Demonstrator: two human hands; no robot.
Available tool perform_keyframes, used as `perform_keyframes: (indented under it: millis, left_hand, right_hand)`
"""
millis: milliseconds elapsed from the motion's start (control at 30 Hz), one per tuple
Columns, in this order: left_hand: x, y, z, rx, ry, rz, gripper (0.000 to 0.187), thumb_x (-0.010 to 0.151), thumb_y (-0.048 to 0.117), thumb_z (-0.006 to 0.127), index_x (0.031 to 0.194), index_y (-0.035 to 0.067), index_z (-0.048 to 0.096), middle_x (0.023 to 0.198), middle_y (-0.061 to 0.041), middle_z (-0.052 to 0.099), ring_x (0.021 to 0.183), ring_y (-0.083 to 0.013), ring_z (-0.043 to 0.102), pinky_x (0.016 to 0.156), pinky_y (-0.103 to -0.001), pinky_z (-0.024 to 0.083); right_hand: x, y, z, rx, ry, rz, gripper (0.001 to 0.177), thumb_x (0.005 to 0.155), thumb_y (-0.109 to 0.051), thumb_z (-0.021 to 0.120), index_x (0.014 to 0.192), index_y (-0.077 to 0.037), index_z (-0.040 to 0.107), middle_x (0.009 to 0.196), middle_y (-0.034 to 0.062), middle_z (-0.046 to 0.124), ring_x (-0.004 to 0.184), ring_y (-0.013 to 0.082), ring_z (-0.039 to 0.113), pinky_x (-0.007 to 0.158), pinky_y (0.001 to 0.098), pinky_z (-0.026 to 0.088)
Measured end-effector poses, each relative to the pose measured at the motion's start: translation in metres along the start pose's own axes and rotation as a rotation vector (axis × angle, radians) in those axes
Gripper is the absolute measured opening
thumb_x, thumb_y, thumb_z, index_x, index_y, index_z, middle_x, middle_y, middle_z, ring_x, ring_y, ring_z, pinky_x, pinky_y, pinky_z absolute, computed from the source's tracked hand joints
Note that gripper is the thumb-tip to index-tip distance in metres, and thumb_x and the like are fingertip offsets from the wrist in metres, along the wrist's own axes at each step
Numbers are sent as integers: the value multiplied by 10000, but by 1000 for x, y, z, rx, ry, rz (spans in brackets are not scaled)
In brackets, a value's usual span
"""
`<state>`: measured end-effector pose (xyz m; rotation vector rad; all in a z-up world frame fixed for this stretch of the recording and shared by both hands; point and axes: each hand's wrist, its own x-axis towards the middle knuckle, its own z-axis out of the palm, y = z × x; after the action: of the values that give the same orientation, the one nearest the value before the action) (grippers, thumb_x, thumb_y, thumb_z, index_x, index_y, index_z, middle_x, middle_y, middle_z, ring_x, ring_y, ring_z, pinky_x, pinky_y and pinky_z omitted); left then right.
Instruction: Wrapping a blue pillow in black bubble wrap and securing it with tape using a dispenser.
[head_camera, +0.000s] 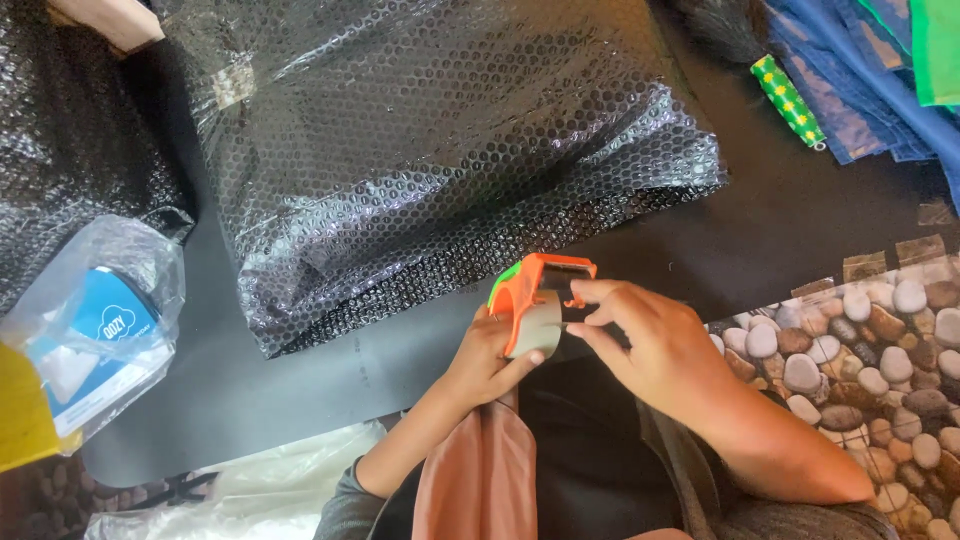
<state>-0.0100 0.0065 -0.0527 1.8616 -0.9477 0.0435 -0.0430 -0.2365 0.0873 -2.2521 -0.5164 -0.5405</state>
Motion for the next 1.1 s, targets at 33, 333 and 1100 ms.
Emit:
perform_keyframes:
  millis: [33, 333, 1100]
  left_hand:
    - [1, 2, 0, 1, 6, 13, 306, 989, 426, 616, 897, 148, 705, 873, -50, 745, 789, -318, 721, 754, -392, 406]
    - [25, 40, -16, 10, 53, 103, 319, 924, 444, 661, 813, 145, 648, 771, -30, 673, 730, -279, 665, 842, -411, 427]
    - [3, 12, -10, -65, -84, 147, 226, 945, 312, 668, 914, 91, 703, 838, -60, 691, 756, -299, 679, 887, -486, 435]
  right_hand:
    - [1, 5, -1, 75, -41, 47, 209, 835, -121, 809, 841, -69, 606, 947, 65, 776, 816, 275, 765, 691, 363, 613]
    - [13, -4, -49, 266, -71, 213, 208, 765, -90, 843, 714, -80, 641, 722, 31, 743, 646, 168, 731, 640, 272, 568]
    - [35, 107, 31, 669, -231, 653, 393, 662, -152, 981, 710, 3, 623, 672, 126, 703, 544, 147, 609, 507, 259, 493]
